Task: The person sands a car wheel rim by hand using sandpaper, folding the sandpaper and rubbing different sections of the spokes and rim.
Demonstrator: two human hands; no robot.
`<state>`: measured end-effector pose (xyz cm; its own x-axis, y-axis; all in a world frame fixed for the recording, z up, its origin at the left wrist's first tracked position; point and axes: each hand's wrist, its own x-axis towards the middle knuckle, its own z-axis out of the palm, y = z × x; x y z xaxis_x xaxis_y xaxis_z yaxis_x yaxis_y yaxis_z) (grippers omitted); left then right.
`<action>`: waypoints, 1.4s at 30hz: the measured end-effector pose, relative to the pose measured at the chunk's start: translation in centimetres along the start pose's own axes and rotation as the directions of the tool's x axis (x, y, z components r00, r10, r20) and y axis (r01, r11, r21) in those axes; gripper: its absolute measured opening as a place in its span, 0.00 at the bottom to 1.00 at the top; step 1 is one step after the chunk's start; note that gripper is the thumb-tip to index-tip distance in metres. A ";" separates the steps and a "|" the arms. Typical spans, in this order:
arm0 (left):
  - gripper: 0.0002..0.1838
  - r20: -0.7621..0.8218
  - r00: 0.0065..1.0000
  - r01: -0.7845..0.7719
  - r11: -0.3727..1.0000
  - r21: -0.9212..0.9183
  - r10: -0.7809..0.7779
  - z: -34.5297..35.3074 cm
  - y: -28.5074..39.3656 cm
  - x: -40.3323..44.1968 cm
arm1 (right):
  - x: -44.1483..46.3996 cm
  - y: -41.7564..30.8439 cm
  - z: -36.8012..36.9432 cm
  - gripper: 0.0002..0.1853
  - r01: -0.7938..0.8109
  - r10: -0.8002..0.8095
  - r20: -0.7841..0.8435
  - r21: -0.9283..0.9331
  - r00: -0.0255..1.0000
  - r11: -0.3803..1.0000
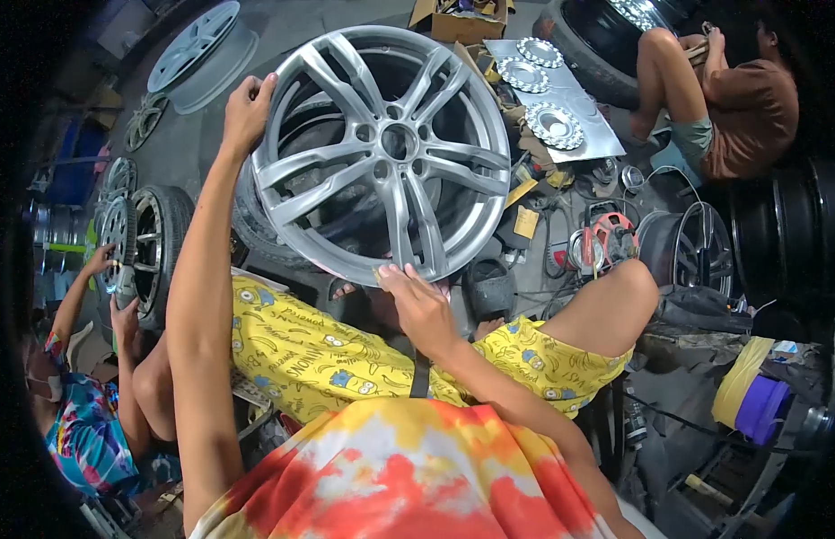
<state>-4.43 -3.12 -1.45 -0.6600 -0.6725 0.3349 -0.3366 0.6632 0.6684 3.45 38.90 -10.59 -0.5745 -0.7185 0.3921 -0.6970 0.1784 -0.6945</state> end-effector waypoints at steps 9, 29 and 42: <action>0.28 -0.025 1.000 0.006 1.000 0.000 -0.006 0.3 -0.3 0.2 | 3.5 2.3 0.5 0.17 -0.007 0.000 -0.141 -0.048 0.990 0.999; 0.27 -0.022 1.000 -0.002 1.000 -0.023 0.002 0.0 -0.1 -0.2 | 4.0 0.3 -0.3 0.16 -0.256 0.254 -0.151 0.006 0.955 0.967; 0.28 -0.028 1.000 -0.002 0.998 -0.059 0.000 0.2 0.0 -0.2 | -4.4 0.5 -2.5 0.17 0.009 -0.011 -0.013 -0.181 1.000 0.983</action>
<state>-4.40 -2.94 -1.62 -0.6410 -0.6814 0.3533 -0.2950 0.6437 0.7062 4.57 43.80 -11.14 -0.5722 -0.7119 0.4072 -0.7681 0.2913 -0.5702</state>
